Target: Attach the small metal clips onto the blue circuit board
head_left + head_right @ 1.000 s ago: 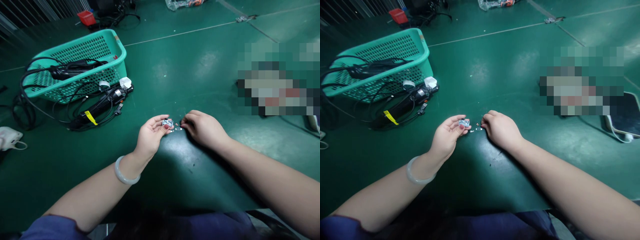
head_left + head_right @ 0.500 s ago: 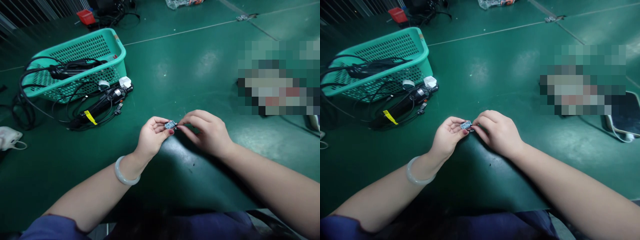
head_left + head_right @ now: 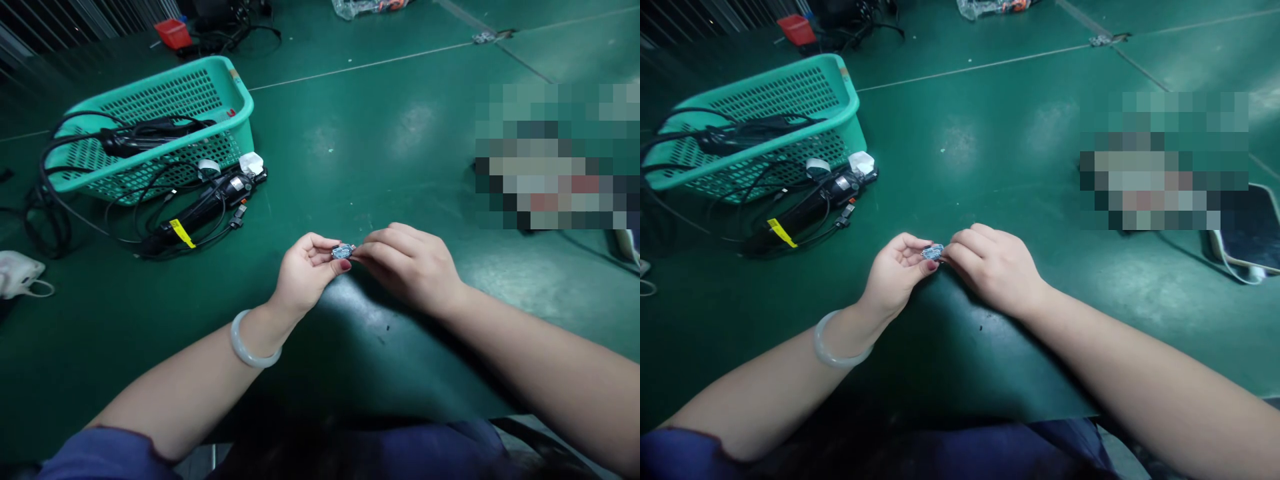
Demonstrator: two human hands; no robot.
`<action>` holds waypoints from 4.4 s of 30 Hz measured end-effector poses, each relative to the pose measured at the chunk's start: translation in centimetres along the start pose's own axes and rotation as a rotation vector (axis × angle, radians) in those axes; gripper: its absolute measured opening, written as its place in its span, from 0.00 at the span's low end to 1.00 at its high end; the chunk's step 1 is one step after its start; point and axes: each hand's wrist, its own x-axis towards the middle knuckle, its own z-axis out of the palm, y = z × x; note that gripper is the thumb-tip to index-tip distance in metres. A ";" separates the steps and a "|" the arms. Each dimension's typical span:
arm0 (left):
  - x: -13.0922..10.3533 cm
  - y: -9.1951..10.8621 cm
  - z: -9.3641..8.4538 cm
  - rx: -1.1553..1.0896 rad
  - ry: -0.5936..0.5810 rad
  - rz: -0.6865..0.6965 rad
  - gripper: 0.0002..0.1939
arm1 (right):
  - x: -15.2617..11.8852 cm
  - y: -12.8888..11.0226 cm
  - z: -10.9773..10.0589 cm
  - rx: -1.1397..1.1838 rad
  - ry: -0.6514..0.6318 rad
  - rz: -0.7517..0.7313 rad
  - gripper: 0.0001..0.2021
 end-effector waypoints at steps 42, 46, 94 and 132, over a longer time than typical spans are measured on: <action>0.3 -0.3 0.0 -0.136 0.117 0.020 0.18 | 0.6 -0.2 2.3 0.081 -0.189 0.179 0.13; 0.3 -0.4 0.0 -0.111 0.095 0.025 0.18 | 0.8 0.0 0.8 0.240 0.111 0.307 0.10; 0.1 -0.5 -0.1 0.014 -0.029 -0.029 0.18 | 1.1 1.5 0.0 0.279 0.083 0.189 0.08; -0.1 -0.3 0.1 0.041 -0.039 -0.007 0.18 | 0.4 0.0 -0.5 0.153 -0.002 0.247 0.10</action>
